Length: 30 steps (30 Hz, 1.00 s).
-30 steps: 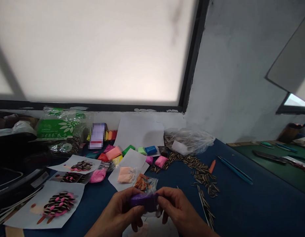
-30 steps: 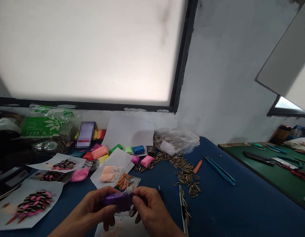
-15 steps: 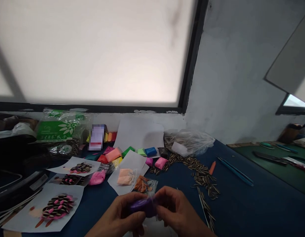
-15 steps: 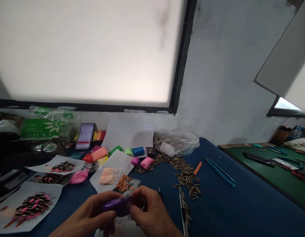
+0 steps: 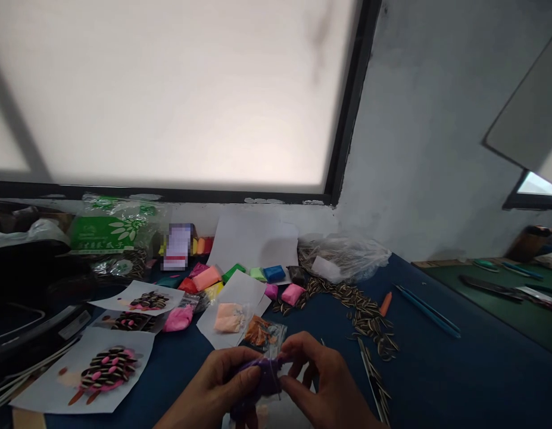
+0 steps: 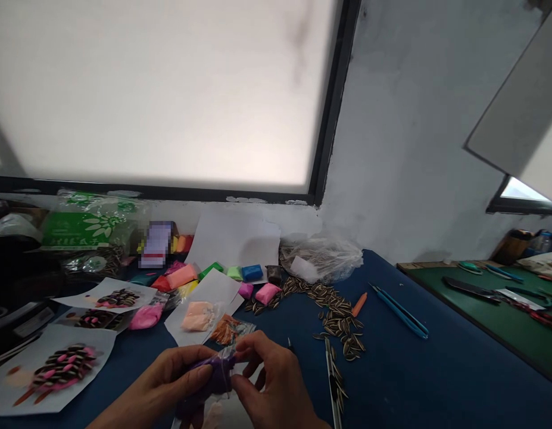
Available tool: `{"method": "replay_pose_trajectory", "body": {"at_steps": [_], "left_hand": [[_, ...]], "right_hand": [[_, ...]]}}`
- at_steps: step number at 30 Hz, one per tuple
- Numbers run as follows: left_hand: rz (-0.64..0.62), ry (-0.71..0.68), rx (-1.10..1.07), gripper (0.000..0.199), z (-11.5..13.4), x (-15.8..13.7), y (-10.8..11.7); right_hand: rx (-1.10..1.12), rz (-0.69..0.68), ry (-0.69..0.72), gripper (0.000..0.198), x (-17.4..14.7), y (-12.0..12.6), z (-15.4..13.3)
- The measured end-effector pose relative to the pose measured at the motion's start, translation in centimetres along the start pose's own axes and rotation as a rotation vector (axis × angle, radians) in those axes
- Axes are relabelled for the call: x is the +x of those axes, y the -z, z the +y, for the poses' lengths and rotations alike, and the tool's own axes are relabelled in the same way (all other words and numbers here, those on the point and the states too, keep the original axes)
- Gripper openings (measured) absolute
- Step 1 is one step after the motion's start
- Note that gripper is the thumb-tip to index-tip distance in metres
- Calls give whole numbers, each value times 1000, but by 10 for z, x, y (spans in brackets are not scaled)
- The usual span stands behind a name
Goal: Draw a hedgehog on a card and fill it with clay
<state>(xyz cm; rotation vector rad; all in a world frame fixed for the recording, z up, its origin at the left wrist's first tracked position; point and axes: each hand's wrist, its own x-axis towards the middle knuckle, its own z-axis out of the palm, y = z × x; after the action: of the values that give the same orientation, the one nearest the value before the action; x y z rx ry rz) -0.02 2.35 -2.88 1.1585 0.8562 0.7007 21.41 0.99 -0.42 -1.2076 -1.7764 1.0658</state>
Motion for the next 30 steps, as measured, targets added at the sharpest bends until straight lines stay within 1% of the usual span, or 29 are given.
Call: {"method": "replay_pose_trajectory", "body": {"at_steps": [3, 5, 9, 12, 17, 22, 27, 30], "left_hand": [[27, 11, 13, 71, -12, 7, 2], [49, -1, 17, 76, -19, 12, 2], [56, -2, 34, 73, -24, 15, 4], [53, 3, 41, 73, -23, 14, 3], [49, 17, 38, 76, -16, 9, 0], [-2, 17, 29, 66, -7, 2, -2], [12, -14, 32, 60, -7, -2, -1], [26, -71, 41, 61, -9, -2, -2]], "right_hand": [[-43, 10, 59, 16, -1, 1, 3], [-30, -14, 97, 21, -1, 0, 5], [19, -83, 133, 35, -2, 3, 6], [64, -121, 102, 36, -1, 7, 2], [94, -203, 64, 31, 2, 11, -1], [33, -175, 155, 34, 2, 9, 6], [-69, -191, 166, 38, -1, 2, 10], [-114, -177, 176, 34, -2, -1, 9]]}}
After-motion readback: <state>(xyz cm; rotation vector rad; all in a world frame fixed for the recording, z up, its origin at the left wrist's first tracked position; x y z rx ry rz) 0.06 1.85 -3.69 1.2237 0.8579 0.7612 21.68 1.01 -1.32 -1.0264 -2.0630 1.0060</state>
